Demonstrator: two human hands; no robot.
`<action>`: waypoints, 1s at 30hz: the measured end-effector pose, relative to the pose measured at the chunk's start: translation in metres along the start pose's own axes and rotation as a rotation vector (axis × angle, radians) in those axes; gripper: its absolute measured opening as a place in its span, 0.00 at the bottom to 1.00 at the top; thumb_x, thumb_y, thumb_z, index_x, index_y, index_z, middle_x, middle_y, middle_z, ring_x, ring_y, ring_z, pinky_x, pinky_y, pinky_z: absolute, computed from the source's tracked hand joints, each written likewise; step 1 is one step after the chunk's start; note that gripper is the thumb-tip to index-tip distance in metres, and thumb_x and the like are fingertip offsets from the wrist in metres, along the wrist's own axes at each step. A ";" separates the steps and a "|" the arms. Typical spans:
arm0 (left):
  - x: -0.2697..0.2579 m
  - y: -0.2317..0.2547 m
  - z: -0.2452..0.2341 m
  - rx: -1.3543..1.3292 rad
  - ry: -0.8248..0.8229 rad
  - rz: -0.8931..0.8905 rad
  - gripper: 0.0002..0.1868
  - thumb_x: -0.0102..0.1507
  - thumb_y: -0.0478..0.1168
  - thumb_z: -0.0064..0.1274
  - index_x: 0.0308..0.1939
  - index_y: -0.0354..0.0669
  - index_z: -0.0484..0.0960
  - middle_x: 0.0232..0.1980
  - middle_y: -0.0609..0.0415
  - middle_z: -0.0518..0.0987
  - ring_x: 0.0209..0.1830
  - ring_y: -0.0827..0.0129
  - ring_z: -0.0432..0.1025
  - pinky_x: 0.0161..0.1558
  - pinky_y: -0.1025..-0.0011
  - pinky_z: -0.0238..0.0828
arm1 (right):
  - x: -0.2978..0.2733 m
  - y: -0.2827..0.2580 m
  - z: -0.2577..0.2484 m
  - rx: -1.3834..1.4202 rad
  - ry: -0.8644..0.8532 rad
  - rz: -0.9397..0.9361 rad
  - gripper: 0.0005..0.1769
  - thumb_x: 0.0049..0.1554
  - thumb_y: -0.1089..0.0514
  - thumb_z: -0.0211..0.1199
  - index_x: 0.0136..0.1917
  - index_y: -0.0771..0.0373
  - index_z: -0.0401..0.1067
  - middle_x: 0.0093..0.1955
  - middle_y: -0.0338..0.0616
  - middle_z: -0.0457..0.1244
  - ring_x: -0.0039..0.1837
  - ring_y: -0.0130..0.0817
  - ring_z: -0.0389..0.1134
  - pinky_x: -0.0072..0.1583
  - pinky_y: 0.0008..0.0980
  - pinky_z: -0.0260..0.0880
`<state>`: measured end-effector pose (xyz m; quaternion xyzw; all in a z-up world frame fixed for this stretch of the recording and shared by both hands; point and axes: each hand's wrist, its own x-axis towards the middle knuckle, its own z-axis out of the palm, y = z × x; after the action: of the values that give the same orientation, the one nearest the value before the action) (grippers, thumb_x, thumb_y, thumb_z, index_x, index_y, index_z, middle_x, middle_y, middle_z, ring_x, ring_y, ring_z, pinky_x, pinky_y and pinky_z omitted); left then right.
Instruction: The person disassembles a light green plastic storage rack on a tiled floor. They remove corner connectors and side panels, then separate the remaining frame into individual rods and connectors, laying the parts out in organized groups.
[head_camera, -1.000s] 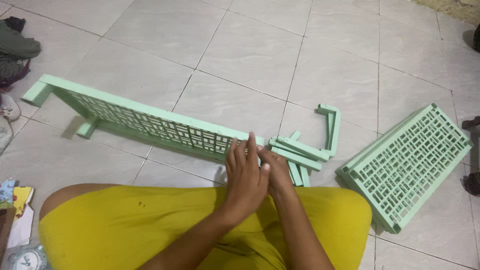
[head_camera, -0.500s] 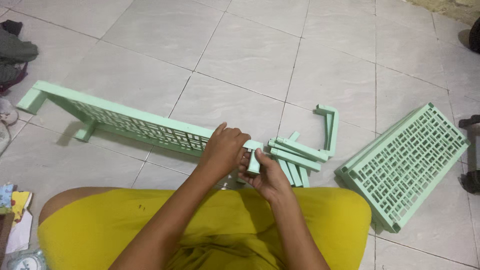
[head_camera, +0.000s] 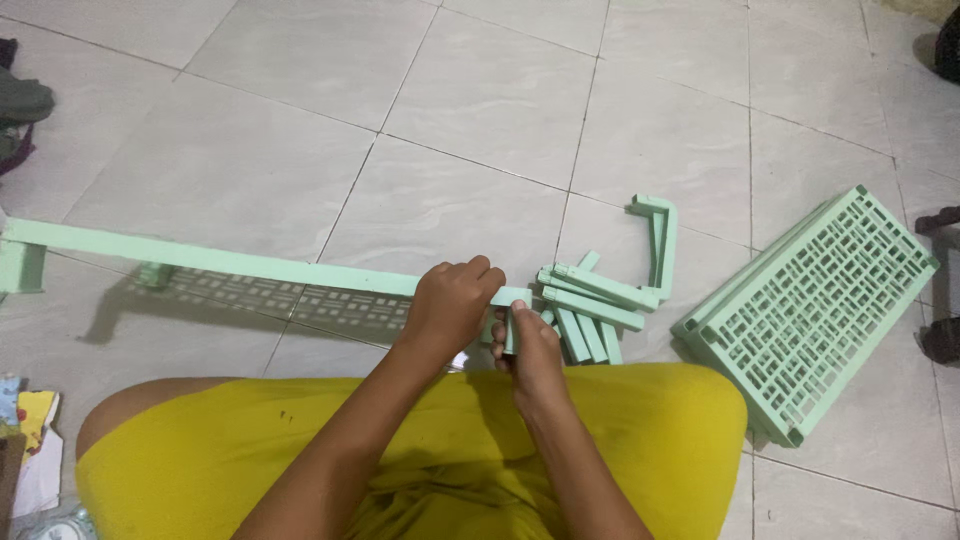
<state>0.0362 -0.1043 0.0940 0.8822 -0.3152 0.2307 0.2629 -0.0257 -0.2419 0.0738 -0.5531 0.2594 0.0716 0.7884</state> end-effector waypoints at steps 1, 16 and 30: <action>0.000 0.000 0.000 -0.007 -0.005 0.001 0.11 0.47 0.28 0.56 0.31 0.43 0.78 0.31 0.53 0.74 0.29 0.59 0.73 0.32 0.62 0.68 | 0.000 0.001 0.001 -0.003 0.010 -0.013 0.19 0.64 0.44 0.52 0.47 0.62 0.70 0.32 0.36 0.60 0.31 0.26 0.59 0.33 0.27 0.55; 0.004 -0.006 0.005 -0.022 0.028 -0.023 0.10 0.48 0.28 0.59 0.30 0.43 0.77 0.31 0.53 0.73 0.26 0.56 0.71 0.31 0.61 0.67 | -0.006 0.002 0.009 -0.012 0.016 -0.107 0.21 0.66 0.42 0.52 0.43 0.61 0.69 0.30 0.35 0.58 0.30 0.25 0.56 0.33 0.26 0.53; 0.015 -0.008 0.006 -0.008 0.009 -0.047 0.08 0.50 0.27 0.58 0.29 0.42 0.77 0.30 0.52 0.74 0.26 0.56 0.72 0.32 0.61 0.69 | 0.013 0.006 -0.019 0.075 -0.113 0.055 0.35 0.66 0.32 0.34 0.48 0.62 0.70 0.29 0.40 0.60 0.30 0.34 0.61 0.35 0.35 0.58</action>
<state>0.0529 -0.1093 0.0955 0.8872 -0.2943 0.2272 0.2732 -0.0234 -0.2594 0.0578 -0.5109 0.2319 0.1146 0.8198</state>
